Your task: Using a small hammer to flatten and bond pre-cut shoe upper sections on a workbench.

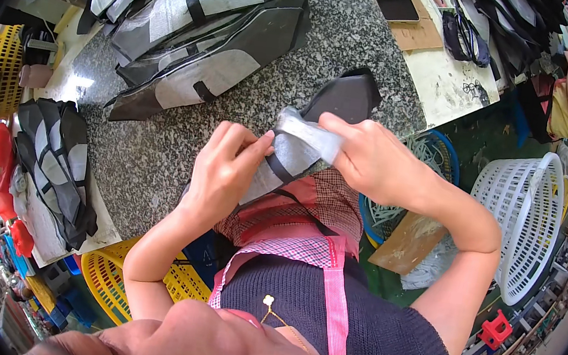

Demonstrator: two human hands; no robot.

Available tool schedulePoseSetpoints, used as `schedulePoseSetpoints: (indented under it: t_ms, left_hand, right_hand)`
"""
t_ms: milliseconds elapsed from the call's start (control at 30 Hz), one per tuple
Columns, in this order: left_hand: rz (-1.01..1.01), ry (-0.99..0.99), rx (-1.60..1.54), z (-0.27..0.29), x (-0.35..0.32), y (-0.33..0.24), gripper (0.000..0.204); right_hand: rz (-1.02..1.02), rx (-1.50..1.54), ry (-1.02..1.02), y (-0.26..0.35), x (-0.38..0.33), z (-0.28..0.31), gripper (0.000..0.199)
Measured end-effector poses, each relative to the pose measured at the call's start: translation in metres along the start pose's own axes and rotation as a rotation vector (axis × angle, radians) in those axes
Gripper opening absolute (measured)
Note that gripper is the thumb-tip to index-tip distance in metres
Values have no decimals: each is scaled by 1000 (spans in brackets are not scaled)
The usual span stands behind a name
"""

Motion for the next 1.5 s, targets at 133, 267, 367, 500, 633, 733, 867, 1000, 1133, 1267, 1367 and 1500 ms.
schedulePoseSetpoints:
  t_ms: [133, 267, 367, 500, 633, 733, 867, 1000, 1133, 1267, 1367, 1500]
  left_hand:
    - [-88, -11, 223, 1, -6, -6, 29]
    - [137, -123, -155, 4, -3, 6, 22]
    - [479, 103, -397, 23, -9, 14, 14]
    - [141, -21, -48, 19, -22, 1, 14]
    - [164, -94, -155, 18, -24, 5, 14]
    - [368, 91, -235, 25, -36, 13, 25]
    - [123, -22, 32, 20, -46, 0, 22]
    - [185, -35, -48, 27, -47, 8, 24]
    - [142, 28, 94, 33, -59, -2, 25]
    - [43, -27, 110, 30, -63, -6, 25]
    - [388, 108, -254, 45, -63, 11, 13]
    - [154, 22, -39, 37, -79, 4, 22]
  right_hand:
    - [289, -62, -295, 16, 5, 17, 12]
    - [76, 74, -2, 5, 2, -17, 14]
    - [15, 126, 41, 7, 14, -11, 14]
    - [93, 157, -51, 22, 17, -4, 11]
    - [36, 132, 126, 13, 12, -28, 16]
    - [31, 121, 87, 22, 24, -18, 14]
    - [215, 111, -41, 36, 16, -11, 16]
    - [113, -9, 187, 30, 13, -36, 14]
    - [146, 25, 98, 43, 23, -19, 15]
    - [133, 133, 124, 58, 15, -29, 13]
    - [82, -74, 247, 52, 19, -44, 11]
    - [143, 19, 56, 46, 27, -35, 13]
Point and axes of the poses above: each hand's wrist, its own x-axis towards the middle knuckle, its own z-axis out of the back of the hand, y = z × x, the point moved 2 cm from there along x, towards the middle knuckle, and after that the axes turned 6 degrees about z, right-handed, at the moved point
